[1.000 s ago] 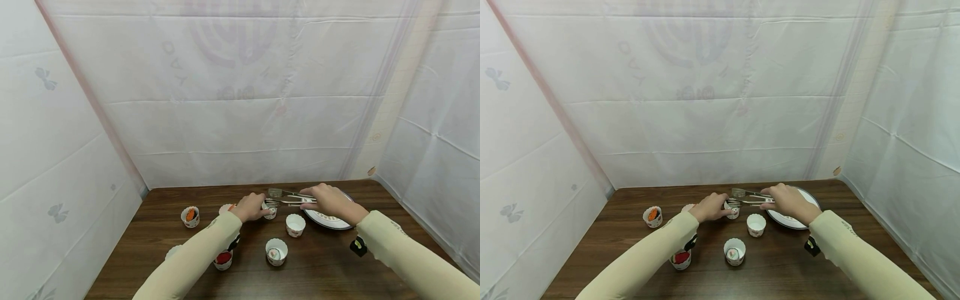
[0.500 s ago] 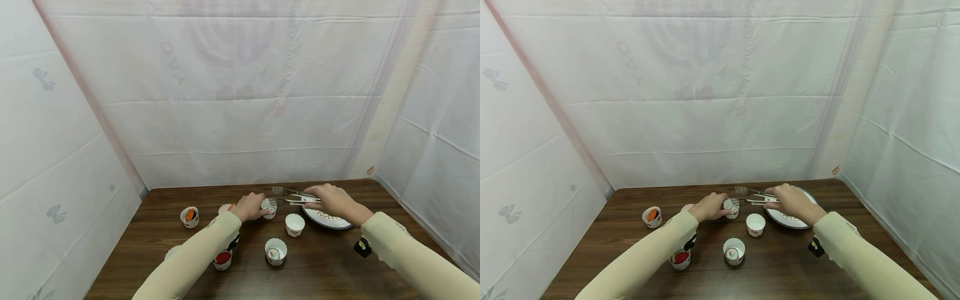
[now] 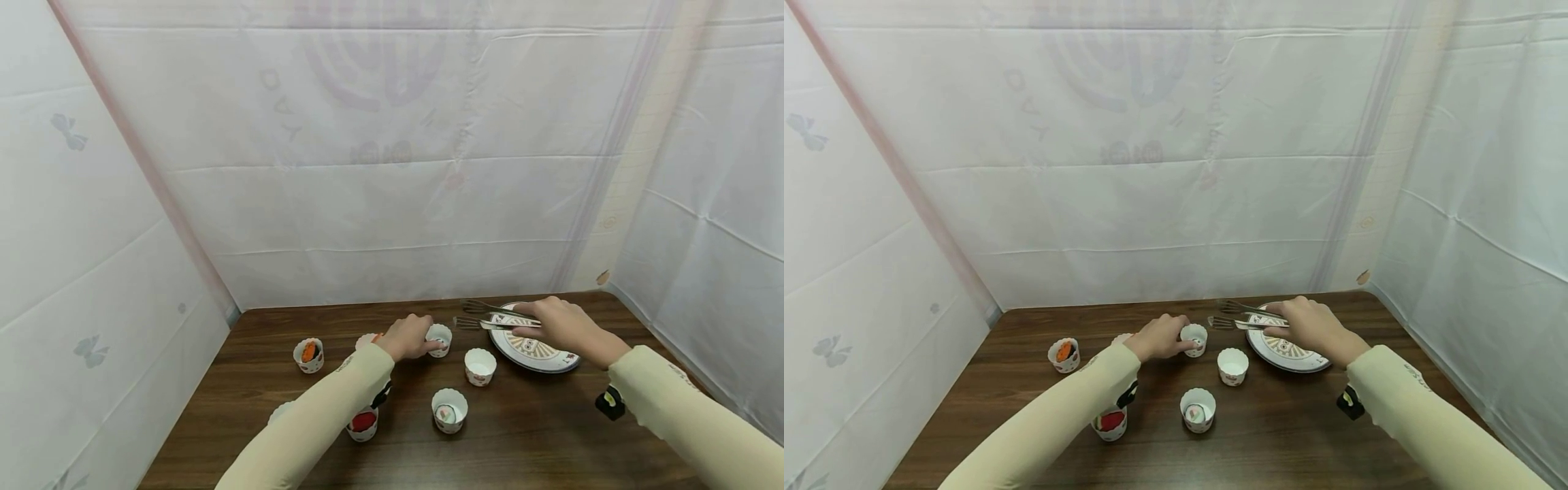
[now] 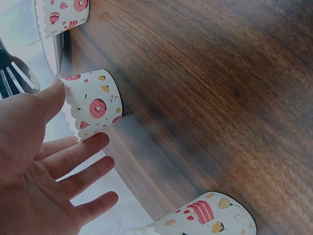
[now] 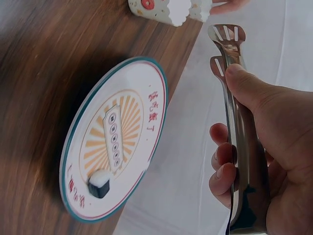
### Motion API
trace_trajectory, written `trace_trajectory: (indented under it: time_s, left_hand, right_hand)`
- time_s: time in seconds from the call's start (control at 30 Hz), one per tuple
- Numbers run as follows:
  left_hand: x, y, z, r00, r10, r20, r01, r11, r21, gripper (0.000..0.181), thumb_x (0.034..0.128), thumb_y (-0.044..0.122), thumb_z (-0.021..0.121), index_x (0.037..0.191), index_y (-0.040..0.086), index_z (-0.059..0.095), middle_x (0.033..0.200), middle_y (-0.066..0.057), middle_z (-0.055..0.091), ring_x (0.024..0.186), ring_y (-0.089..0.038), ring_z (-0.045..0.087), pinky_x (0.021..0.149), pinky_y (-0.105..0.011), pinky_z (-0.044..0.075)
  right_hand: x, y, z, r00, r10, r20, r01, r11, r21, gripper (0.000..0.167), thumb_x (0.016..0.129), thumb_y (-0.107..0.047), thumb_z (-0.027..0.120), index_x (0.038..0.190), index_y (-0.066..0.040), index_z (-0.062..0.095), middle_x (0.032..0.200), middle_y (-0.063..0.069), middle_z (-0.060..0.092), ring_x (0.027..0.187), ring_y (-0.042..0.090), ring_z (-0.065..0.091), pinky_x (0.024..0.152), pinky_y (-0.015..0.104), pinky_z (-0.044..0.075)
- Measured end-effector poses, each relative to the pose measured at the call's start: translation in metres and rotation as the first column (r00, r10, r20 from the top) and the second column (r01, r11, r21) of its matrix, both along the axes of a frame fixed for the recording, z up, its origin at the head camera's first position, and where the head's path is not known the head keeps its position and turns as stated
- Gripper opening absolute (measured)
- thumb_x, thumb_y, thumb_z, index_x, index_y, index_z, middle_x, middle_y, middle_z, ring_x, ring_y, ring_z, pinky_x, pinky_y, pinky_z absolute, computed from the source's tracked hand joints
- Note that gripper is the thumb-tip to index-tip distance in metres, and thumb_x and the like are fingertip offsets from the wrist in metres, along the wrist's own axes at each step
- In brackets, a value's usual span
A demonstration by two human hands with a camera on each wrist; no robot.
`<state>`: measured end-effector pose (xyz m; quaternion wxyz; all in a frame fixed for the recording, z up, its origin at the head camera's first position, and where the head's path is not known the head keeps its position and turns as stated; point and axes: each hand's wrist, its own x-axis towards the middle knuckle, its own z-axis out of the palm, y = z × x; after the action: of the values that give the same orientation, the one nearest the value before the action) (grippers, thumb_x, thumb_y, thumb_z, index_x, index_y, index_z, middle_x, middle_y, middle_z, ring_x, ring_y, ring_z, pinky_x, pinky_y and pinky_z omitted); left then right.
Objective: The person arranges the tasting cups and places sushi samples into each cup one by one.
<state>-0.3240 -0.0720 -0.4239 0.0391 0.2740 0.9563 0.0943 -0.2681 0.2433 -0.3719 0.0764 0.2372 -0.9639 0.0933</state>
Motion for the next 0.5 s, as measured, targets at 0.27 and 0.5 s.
trace_trajectory:
  time_s: [0.27, 0.5]
  left_hand:
    - [0.000, -0.001, 0.001, 1.000, 0.006, 0.010, -0.006, 1.000, 0.002, 0.057, 0.0976, 0.048, 0.069, 0.137, 0.007, 0.060, 0.113, -0.008, 0.070, 0.089, -0.016, 0.064, 0.079, -0.036, 0.055]
    - [0.001, -0.001, 0.003, 0.999, -0.014, -0.034, 0.015, 1.000, 0.013, 0.061, 0.0984, 0.047, 0.068, 0.143, 0.006, 0.056, 0.127, -0.011, 0.068, 0.108, -0.022, 0.067, 0.091, -0.040, 0.056]
  right_hand:
    - [0.002, 0.016, -0.003, 1.000, -0.029, 0.002, 0.029, 0.999, 0.013, 0.051, 0.095, -0.039, 0.074, 0.131, -0.004, 0.069, 0.118, 0.018, 0.073, 0.094, 0.035, 0.072, 0.062, 0.045, 0.057]
    - [0.007, 0.027, -0.004, 0.998, -0.056, -0.009, 0.056, 0.998, 0.002, 0.056, 0.094, -0.044, 0.073, 0.132, -0.004, 0.069, 0.118, 0.019, 0.073, 0.094, 0.036, 0.072, 0.057, 0.043, 0.054]
